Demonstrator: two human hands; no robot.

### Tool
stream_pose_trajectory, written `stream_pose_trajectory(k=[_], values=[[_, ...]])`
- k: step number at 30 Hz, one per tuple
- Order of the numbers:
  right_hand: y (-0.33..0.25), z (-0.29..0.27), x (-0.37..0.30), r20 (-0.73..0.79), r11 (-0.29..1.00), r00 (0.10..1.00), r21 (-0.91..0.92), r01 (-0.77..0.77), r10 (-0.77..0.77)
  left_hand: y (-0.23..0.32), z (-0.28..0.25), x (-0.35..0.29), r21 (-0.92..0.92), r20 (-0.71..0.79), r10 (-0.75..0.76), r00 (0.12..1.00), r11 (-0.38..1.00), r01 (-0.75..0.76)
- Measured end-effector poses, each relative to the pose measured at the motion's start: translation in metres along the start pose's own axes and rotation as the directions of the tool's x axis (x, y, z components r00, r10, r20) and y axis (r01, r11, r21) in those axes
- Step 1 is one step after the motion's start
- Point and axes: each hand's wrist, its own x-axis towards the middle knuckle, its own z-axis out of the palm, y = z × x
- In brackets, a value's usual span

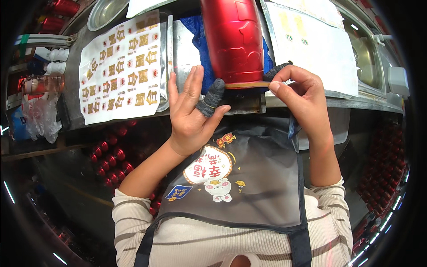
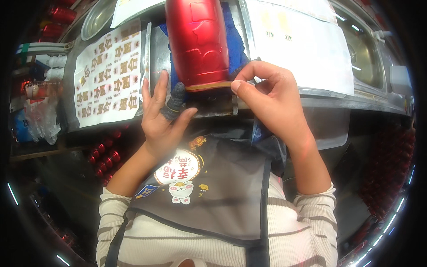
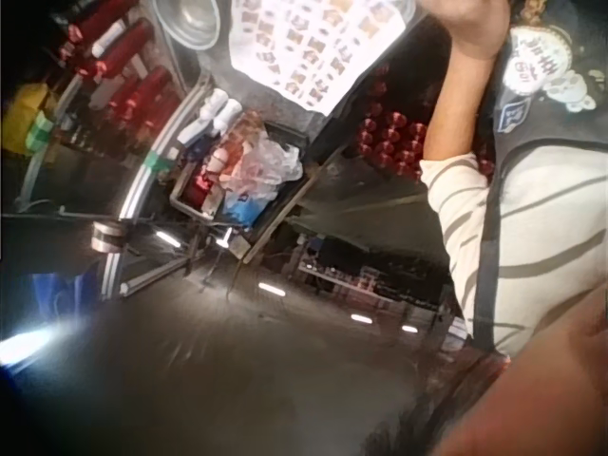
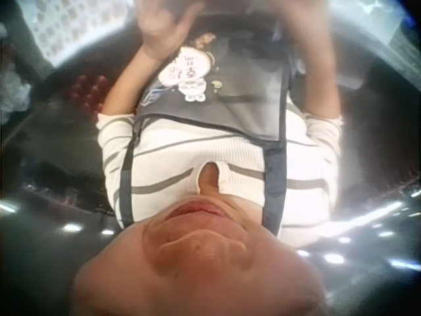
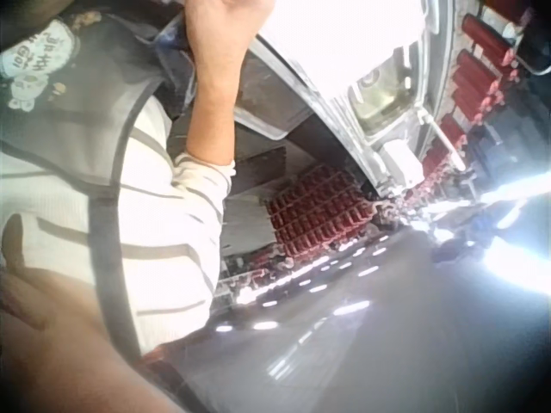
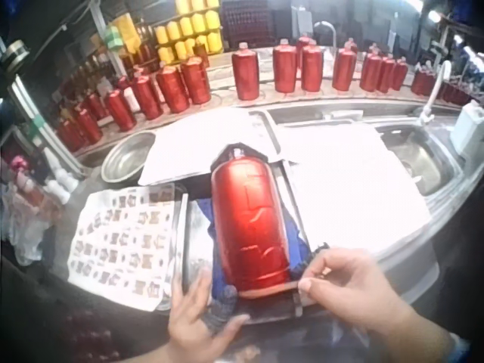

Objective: The person applies gold stickers to red cylindrical bottles. They peel stickers from a sheet, align them on the bottle surface, and smooth them with a blue cloth. The person repeats this process for multiple bottles, placing finished ones on a nearby rack.

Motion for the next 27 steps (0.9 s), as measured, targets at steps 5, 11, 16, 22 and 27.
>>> stream_pose_trajectory(k=[5, 11, 16, 22, 27], values=[[0.003, 0.000, 0.001, 0.000, 0.999, 1.000, 0.033, 0.006, -0.006, 0.007, -0.005, 0.020, 0.091, 0.030, 0.111, 0.993, 0.989, -0.113], [0.006, 0.003, 0.004, -0.009, 0.999, 1.000, 0.040, -0.009, 0.009, 0.020, -0.004, 0.050, 0.199, 0.054, 0.222, 0.974, 0.953, -0.228], [0.007, 0.005, 0.006, -0.014, 1.000, 1.000, 0.009, -0.022, 0.022, 0.018, 0.009, 0.056, 0.191, -0.033, 0.147, 0.989, 0.972, -0.138], [0.004, 0.008, 0.005, -0.012, 0.998, 1.000, -0.055, 0.022, -0.022, 0.001, 0.001, 0.027, -0.081, -0.035, -0.059, 0.998, 0.995, 0.056], [0.005, 0.008, 0.000, -0.015, 1.000, 1.000, 0.002, -0.019, 0.019, -0.007, -0.004, -0.004, -0.029, 0.025, 0.042, 0.999, 0.999, -0.041]])
